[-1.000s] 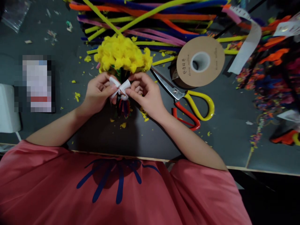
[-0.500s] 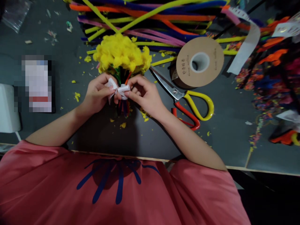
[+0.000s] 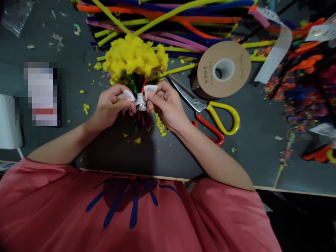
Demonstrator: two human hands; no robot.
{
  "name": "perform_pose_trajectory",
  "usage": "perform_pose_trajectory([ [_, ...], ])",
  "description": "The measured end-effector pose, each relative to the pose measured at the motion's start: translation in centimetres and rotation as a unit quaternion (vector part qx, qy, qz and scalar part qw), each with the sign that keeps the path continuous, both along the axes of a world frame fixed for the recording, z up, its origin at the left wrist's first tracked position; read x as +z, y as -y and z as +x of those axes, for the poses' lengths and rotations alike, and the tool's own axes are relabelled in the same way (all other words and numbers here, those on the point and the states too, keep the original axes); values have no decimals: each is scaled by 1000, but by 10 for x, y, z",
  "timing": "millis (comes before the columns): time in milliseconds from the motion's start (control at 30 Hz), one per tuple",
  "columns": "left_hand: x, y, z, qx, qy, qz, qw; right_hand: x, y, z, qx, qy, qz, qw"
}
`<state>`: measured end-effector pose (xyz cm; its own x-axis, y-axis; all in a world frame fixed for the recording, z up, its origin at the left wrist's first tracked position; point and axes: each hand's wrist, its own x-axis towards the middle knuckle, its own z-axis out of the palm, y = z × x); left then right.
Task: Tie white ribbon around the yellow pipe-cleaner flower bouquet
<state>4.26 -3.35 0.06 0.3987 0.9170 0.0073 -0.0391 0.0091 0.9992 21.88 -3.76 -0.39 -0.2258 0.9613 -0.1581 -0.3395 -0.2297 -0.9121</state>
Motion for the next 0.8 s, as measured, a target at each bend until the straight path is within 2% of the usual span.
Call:
perform_pose_trajectory([
  [200,1,-1,-1,5,-28,-9,1000,-1,1,-1,-16,2,-18,1000],
  [300,-1,-1,-2,21,-49,-11,998,-1,2,2,-13,28,0,1000],
  [433,-6,-1,-1,56,-65,-2,996,3,0,7,26,93,83,992],
  [533,-8,0,0,70,-78,3,994,7,1,9,52,150,181,971],
  [600,-8,1,3,71,-73,3,995,8,3,9,51,195,214,956],
  [733,-7,3,8,81,-67,12,994,8,9,7,40,226,187,955],
  [800,-7,4,8,81,-85,49,992,6,11,5,30,209,169,963],
])
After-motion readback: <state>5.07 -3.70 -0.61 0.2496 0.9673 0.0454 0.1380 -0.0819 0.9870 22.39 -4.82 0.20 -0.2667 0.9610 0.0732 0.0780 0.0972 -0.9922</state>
